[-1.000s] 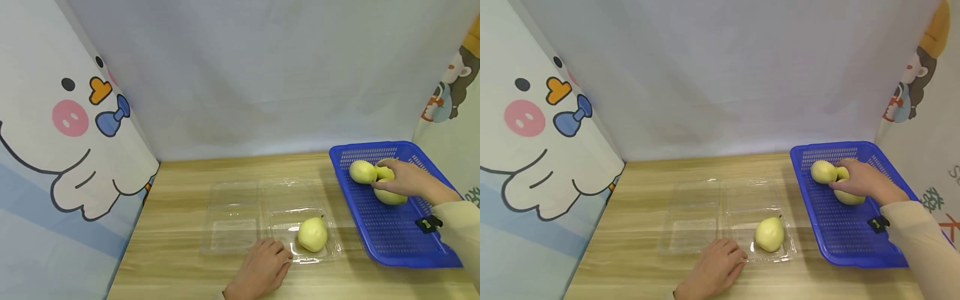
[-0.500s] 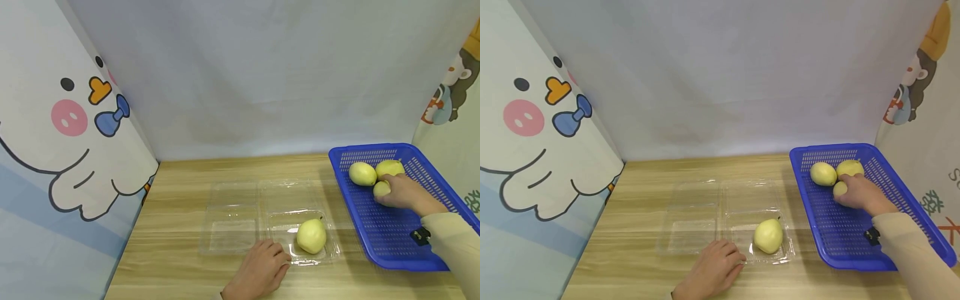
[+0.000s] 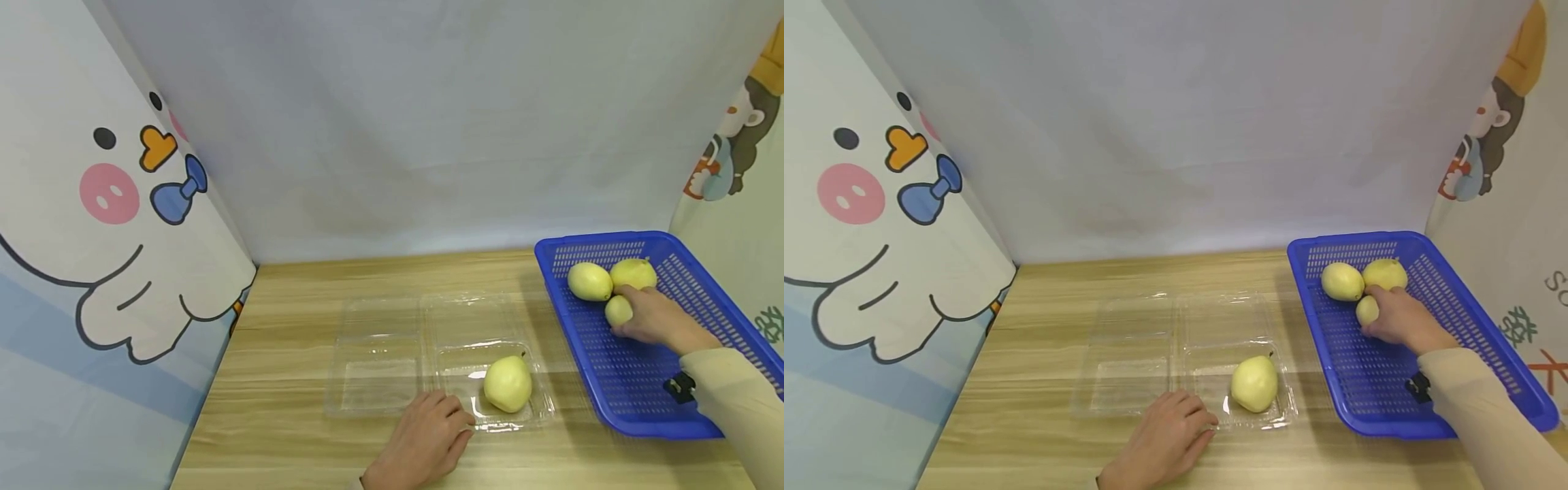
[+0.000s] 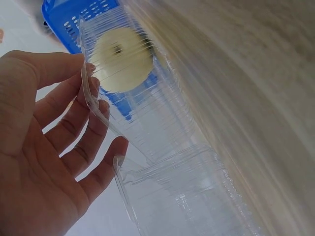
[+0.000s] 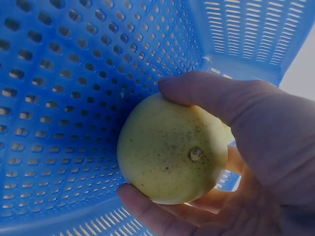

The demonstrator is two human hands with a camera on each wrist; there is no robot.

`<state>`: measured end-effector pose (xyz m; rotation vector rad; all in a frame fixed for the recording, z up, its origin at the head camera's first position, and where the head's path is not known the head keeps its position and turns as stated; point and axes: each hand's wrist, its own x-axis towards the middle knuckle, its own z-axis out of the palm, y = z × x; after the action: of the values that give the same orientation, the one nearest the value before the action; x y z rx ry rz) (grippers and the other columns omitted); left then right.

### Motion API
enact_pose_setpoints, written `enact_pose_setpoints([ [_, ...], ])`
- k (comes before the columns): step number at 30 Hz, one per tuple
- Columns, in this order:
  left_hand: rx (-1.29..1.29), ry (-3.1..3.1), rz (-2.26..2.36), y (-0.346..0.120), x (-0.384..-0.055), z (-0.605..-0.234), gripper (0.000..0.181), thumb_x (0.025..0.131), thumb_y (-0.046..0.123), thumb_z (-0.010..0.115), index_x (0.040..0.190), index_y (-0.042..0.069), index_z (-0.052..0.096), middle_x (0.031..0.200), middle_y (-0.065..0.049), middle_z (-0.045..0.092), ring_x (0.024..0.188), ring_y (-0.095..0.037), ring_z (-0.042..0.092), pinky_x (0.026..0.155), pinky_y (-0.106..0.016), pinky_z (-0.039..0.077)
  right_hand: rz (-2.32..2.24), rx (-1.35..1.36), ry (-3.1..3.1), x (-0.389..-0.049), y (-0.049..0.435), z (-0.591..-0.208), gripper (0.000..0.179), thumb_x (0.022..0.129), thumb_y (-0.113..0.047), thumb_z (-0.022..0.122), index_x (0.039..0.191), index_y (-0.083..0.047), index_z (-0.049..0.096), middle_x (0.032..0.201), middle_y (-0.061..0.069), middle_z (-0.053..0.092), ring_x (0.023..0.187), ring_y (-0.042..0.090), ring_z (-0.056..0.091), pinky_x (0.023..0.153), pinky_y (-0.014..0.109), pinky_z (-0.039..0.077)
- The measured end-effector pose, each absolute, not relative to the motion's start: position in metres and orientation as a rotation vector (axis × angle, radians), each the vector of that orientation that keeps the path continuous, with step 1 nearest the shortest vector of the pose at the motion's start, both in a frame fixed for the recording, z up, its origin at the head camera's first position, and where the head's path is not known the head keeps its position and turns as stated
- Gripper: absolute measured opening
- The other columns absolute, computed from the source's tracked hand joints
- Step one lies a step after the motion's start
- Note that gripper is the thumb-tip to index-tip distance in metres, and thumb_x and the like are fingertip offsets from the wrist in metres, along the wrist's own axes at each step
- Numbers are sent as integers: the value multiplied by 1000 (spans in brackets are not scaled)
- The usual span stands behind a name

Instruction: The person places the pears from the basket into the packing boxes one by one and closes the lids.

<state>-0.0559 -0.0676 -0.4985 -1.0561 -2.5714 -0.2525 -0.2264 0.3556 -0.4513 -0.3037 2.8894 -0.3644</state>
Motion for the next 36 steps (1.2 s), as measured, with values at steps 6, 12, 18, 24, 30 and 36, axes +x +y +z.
enact_pose_setpoints([
  [6, -1055, -2567, -268, -67, -57, -499, 6, 94, 28, 81, 99, 28, 82, 93, 14, 72, 93, -6, 65, 81, -22, 51, -366, -300, 2891, -227, 356, -451, 82, 83, -21, 85, 140, 20, 44, 129, 51, 50, 119, 69, 48, 95, 78, 46],
  [12, -1050, -2561, -274, -68, -57, -499, 5, 94, 28, 81, 99, 28, 82, 93, 14, 72, 92, -6, 65, 82, -22, 51, -379, -307, 2903, -227, 358, -451, 82, 81, -21, 85, 139, 21, 46, 126, 50, 53, 117, 67, 51, 94, 77, 47],
  [18, -1057, -2566, -265, -68, -55, -501, 5, 93, 29, 80, 99, 29, 81, 92, 15, 71, 93, -6, 65, 84, -23, 52, -435, -338, 2913, -223, 362, -453, 80, 80, -23, 87, 136, 21, 50, 121, 45, 60, 110, 62, 58, 86, 71, 51],
  [24, -1063, -2583, -261, -68, -55, -500, 5, 95, 29, 79, 100, 29, 81, 93, 15, 71, 95, -5, 65, 84, -22, 52, -452, -351, 2939, -222, 363, -447, 81, 79, -25, 88, 136, 19, 52, 119, 43, 63, 104, 58, 62, 80, 67, 52],
  [30, -1052, -2566, -257, -68, -56, -499, 6, 94, 29, 80, 101, 29, 81, 96, 14, 72, 95, -6, 65, 83, -23, 51, -414, -381, 2990, -227, 356, -427, 81, 80, -26, 89, 139, 16, 52, 123, 44, 62, 105, 57, 63, 79, 67, 53],
  [36, -1051, -2573, -259, -69, -57, -499, 5, 95, 29, 79, 100, 29, 80, 96, 14, 71, 96, -6, 65, 84, -23, 52, -418, -451, 3047, -226, 348, -411, 79, 80, -27, 89, 138, 15, 55, 123, 40, 66, 100, 50, 66, 75, 60, 54],
])
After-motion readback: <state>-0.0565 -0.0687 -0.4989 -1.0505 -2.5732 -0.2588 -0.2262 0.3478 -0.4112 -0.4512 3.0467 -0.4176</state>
